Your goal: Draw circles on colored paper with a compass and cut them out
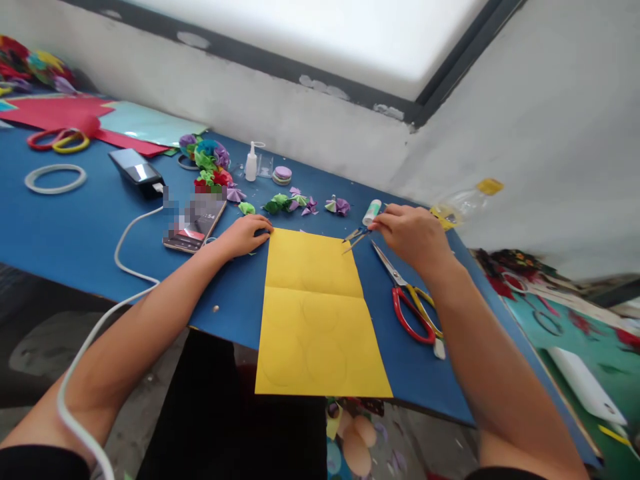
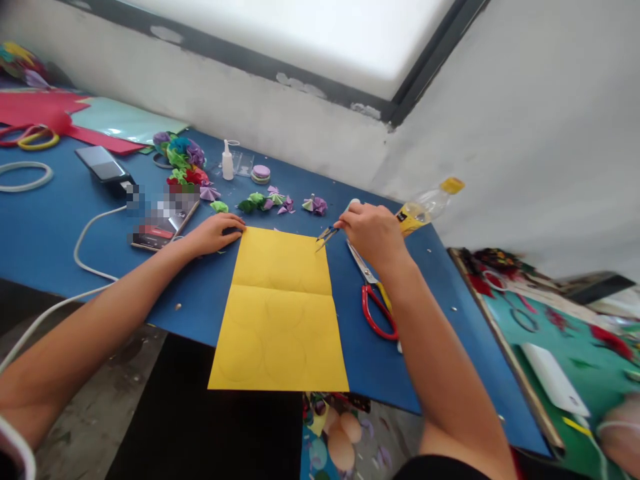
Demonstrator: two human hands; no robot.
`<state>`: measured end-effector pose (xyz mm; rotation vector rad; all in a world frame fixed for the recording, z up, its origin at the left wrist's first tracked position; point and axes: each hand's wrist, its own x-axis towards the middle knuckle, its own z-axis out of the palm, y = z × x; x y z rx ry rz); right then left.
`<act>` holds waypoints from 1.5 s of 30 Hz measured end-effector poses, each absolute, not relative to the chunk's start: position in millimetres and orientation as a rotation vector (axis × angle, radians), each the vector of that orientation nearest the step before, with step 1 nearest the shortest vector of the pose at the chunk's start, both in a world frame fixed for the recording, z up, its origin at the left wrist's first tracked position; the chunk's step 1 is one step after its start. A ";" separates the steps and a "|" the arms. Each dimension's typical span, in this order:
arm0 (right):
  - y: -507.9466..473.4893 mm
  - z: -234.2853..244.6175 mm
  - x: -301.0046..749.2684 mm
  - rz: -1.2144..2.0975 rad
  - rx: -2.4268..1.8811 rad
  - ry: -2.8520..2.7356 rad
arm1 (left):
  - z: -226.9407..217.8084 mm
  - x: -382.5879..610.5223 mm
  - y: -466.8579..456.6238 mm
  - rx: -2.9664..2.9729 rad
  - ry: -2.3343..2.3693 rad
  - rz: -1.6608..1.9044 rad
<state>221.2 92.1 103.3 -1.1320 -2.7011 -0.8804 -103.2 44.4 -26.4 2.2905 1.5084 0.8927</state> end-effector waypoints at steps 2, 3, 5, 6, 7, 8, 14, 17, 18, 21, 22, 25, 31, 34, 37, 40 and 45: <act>86.3 102.0 229.5 -0.919 -1.150 -2.711 | -26.4 -103.1 44.4 2.295 1.511 0.884; 82.5 101.5 232.5 -0.933 -1.152 -2.723 | -26.5 -103.1 44.4 2.295 1.513 0.881; 73.8 100.8 235.5 -0.964 -1.157 -2.748 | -27.2 -103.1 44.6 2.295 1.517 0.881; 69.1 100.7 235.5 -0.983 -1.159 -2.764 | -27.6 -103.2 44.6 2.297 1.517 0.882; 64.8 100.8 234.7 -1.002 -1.163 -2.776 | -28.0 -103.4 44.7 2.299 1.517 0.881; 60.9 101.1 233.2 -1.016 -1.166 -2.792 | -28.3 -103.5 44.7 2.301 1.515 0.881; 53.1 106.7 225.7 -1.009 -1.209 -2.811 | -26.4 -103.4 43.6 2.292 1.511 0.887; 55.3 111.3 231.5 -0.887 -1.321 -2.712 | -24.2 -102.2 42.6 2.282 1.499 0.895; 56.5 112.1 234.8 -0.823 -1.360 -2.662 | -23.7 -101.8 42.3 2.280 1.496 0.899; 63.0 107.6 245.7 -0.490 -1.384 -2.510 | -23.3 -101.3 42.2 2.275 1.492 0.906; 66.1 102.6 248.4 -0.331 -1.357 -2.449 | -23.5 -101.3 42.4 2.274 1.495 0.907; 75.9 75.6 248.6 0.222 -1.263 -2.133 | -24.7 -100.8 42.5 2.283 1.510 0.902; 69.5 6.4 217.9 0.866 -1.154 -1.944 | -27.1 -97.5 38.1 2.341 1.567 0.862; 55.6 -5.8 207.3 0.844 -1.110 -2.052 | -27.8 -99.1 36.6 2.338 1.585 0.889; 51.9 -3.5 210.7 0.581 -1.048 -2.259 | -24.9 -96.3 34.7 2.314 1.589 0.924; 62.2 2.8 229.2 0.279 -1.113 -2.323 | -8.2 -75.1 15.7 2.266 1.518 1.042; 87.6 13.1 274.7 0.078 -1.291 -2.088 | 58.5 -8.6 -88.5 2.039 0.844 1.109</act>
